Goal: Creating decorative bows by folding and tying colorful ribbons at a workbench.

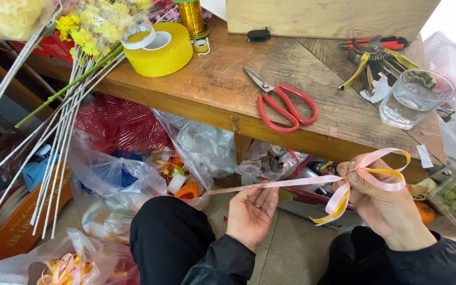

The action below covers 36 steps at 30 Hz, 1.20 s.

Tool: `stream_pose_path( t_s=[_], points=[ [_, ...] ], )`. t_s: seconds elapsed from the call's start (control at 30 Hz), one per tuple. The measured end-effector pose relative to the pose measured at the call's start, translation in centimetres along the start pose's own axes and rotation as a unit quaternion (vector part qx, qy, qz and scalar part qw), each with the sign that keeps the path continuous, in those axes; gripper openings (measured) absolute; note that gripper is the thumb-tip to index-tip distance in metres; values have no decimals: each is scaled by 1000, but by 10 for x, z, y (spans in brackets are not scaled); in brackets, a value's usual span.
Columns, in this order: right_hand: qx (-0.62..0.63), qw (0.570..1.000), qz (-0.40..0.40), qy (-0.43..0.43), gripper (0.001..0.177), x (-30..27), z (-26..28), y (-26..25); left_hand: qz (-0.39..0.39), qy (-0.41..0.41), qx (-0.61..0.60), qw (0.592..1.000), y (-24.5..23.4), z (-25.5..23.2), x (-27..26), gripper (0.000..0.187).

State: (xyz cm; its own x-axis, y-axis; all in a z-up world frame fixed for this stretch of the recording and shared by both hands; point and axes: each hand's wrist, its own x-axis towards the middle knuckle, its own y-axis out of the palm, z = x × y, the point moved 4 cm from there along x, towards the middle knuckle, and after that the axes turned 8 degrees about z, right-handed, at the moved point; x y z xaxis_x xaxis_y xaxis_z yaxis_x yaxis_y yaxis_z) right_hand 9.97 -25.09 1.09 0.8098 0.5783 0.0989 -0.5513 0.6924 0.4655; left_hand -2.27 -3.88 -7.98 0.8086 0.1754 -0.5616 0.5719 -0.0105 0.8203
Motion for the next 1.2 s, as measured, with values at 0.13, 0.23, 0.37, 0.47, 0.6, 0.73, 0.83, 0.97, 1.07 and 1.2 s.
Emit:
stream_pose_path(
  t_s=[0.13,0.23,0.37,0.47,0.6,0.73,0.83,0.97,1.07,1.2],
  points=[
    [27,999,19,-3,14,-1,-2,1,-9,-12,-19,1000,-23,4,23,24],
    [30,999,28,-19,13,-3,1,4,-6,-6,-30,1000,-26,6,26,21],
    [-4,999,49,-20,10,-3,-3,3,-23,36,-46,998,-19,5,16,21],
    [19,997,74,-25,10,-3,0,13,-14,88,-46,995,-7,-5,5,15],
    [151,982,118,-8,22,-4,-2,1,108,178,73,975,41,-28,-38,4],
    [153,977,146,-7,17,-2,19,27,163,194,166,953,96,-38,-82,3],
    [-37,988,151,-17,36,2,16,54,159,174,280,931,87,-38,-51,11],
    [9,998,45,47,13,15,-32,23,168,149,353,908,65,-30,-5,20],
    [-8,996,25,87,12,22,-34,27,195,158,396,883,74,-26,7,33],
    [-3,990,-7,138,15,29,-46,17,241,154,466,837,94,-23,20,16]
  ],
)
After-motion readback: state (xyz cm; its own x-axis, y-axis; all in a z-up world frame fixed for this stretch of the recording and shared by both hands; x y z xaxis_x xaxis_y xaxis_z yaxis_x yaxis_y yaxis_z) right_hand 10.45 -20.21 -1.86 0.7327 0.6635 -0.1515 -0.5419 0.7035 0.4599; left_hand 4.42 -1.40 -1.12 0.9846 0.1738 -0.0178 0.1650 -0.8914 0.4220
